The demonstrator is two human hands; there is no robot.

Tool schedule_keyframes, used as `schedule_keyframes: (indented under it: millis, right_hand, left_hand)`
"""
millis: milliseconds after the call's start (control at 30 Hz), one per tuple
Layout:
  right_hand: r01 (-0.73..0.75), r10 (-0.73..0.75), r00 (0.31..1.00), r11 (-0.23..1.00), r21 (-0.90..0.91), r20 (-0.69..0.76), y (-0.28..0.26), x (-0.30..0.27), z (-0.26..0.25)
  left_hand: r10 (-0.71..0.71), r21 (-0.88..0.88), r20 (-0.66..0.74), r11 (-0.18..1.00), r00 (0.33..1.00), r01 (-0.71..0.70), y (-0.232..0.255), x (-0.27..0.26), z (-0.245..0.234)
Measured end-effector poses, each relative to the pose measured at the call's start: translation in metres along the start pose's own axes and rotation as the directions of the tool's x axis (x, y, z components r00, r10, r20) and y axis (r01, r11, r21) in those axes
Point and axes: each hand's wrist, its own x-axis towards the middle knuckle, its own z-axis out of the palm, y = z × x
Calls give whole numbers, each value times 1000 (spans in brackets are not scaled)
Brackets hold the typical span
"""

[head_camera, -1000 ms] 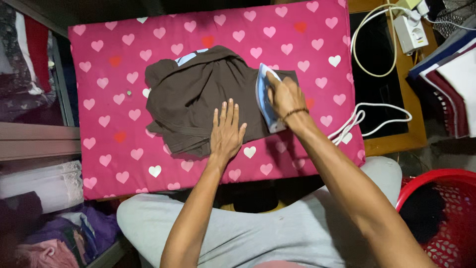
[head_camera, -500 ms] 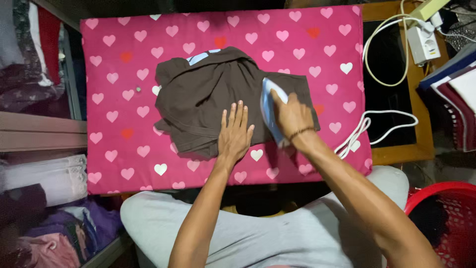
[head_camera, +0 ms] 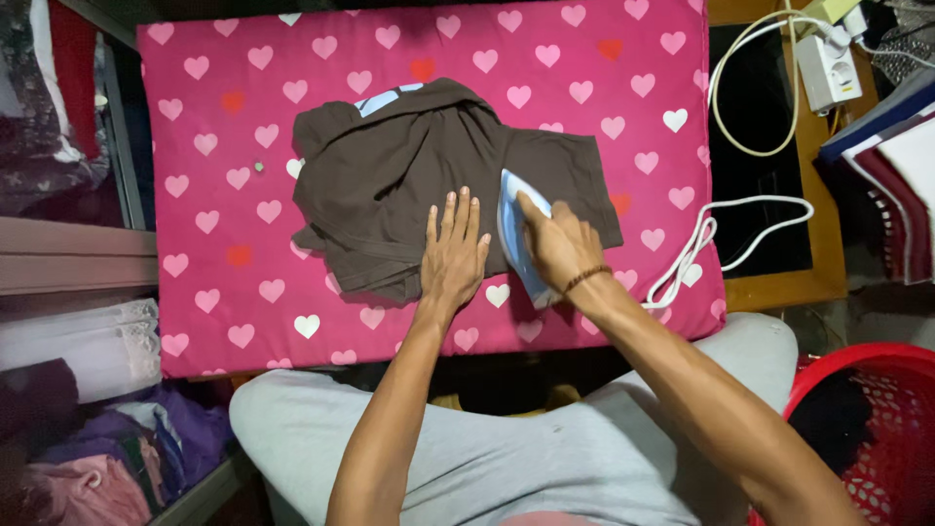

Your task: The person irons a white t-shirt and then a brown t-shirt on a pink heart-patterned ironing board. They use a blue and white iron, smoothing the fabric and adjusting the shirts as needed.

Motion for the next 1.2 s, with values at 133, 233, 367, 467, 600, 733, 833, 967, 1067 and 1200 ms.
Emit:
schedule_keyframes:
  millis: [133,233,367,467,600,733,833,967,1067,1200]
  right_hand:
    - [-26,26,996,1000,-4,-85,2,33,-9]
    - [85,-68,974,994,72,-215,12,62,-11]
    - [113,-72,987,950,291,-146,21,57,-5]
    - [113,-87,990,961,253,-112,14,15,13]
    - [188,-154,970,966,179,-187,4,-11,27]
    - [-25,40,997,974,225,-61,2,25,26]
    - [187,-117,946,959,214,-302,7,44,17]
    - [230,-166,946,949,214,-280,12,31,27]
    - [243,-203,957,950,194,-206,13,-13,42]
    - [278,-236,943,946,166,-234,13,-36,45]
  left_hand:
    - [9,-31,-18,999,1000,-9,-1,-1,0]
    - [11,-80,-45,997,999,-15,-2,-2,0]
    - [-1,-182,-53,983,999,-8,-6,-1,2]
    - [-29,-320,-39,947,999,15,-11,-1,3]
    - [-67,-466,10,883,998,64,-14,1,1]
    - [-29,-435,-38,900,999,9,-9,-2,-12]
    - [26,-418,-50,907,998,-45,-7,-8,-31]
    - [167,-289,-81,939,983,-184,-6,-29,-47]
    - [195,-254,-104,943,975,-216,-10,-35,-48]
    - [237,-188,-115,948,965,-255,-10,-34,-45]
